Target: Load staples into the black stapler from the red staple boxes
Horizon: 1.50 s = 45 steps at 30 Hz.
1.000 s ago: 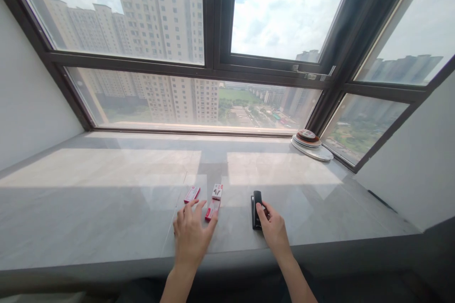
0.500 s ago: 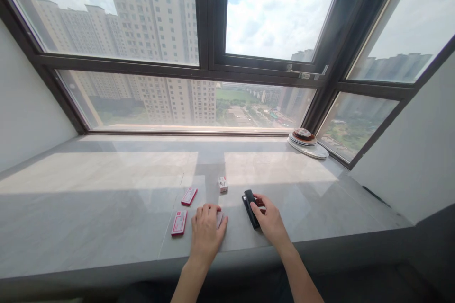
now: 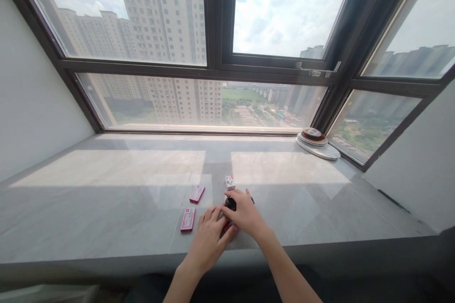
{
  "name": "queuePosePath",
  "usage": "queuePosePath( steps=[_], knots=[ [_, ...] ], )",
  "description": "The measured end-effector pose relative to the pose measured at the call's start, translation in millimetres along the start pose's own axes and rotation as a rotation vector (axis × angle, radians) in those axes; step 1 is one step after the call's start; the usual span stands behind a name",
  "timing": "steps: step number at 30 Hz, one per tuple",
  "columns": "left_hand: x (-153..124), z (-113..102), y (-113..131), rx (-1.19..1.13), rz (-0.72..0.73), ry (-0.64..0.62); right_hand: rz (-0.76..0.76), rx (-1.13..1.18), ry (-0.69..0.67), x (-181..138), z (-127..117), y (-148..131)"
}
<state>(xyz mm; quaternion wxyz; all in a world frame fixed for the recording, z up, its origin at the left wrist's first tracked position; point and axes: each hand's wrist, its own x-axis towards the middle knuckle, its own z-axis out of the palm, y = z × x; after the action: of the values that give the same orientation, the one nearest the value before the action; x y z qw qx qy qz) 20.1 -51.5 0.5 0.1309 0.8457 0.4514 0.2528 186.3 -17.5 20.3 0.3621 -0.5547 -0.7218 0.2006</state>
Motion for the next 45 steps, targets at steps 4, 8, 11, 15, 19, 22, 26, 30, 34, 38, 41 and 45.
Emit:
queuePosePath(
  steps=[4, 8, 11, 15, 19, 22, 26, 30, 34, 38, 41, 45],
  knots=[
    [-2, 3, -5, 0.024, -0.040, -0.018, -0.008, 0.070, 0.035, 10, -1, -5],
    [-3, 1, -13, 0.017, -0.062, -0.023, 0.124, 0.516, 0.271, 11, -17, 12],
    [-4, -3, -18, -0.025, -0.071, -0.033, 0.305, 0.832, 0.476, -2, -30, 43],
    [-5, -12, -21, -0.110, -0.096, -0.041, 0.566, 0.899, 0.502, -30, -47, 86],
    [-5, -16, -22, -0.166, -0.107, -0.062, 0.709, 0.625, 0.370, -49, -52, 96],
    [-3, -15, -22, -0.166, -0.113, -0.058, 0.651, 0.438, 0.107, -53, -37, 74],
    [0, -11, -28, -0.180, -0.106, -0.035, 0.442, 0.333, -0.113, -55, -6, 45],
    [0, -10, -36, -0.204, -0.076, -0.023, 0.372, 0.276, -0.085, -55, -1, 50],
    [-1, -12, -38, -0.202, -0.058, -0.013, 0.394, 0.149, -0.048, -55, -25, 64],
    [-2, -13, -34, -0.193, -0.062, 0.005, 0.309, 0.068, 0.078, -46, -38, 48],
    [-2, -11, -33, -0.178, -0.066, 0.017, 0.189, 0.132, 0.033, -35, -26, 27],
    [-1, -10, -33, -0.169, -0.084, 0.023, 0.244, 0.316, -0.048, -21, 5, 19]
  ],
)
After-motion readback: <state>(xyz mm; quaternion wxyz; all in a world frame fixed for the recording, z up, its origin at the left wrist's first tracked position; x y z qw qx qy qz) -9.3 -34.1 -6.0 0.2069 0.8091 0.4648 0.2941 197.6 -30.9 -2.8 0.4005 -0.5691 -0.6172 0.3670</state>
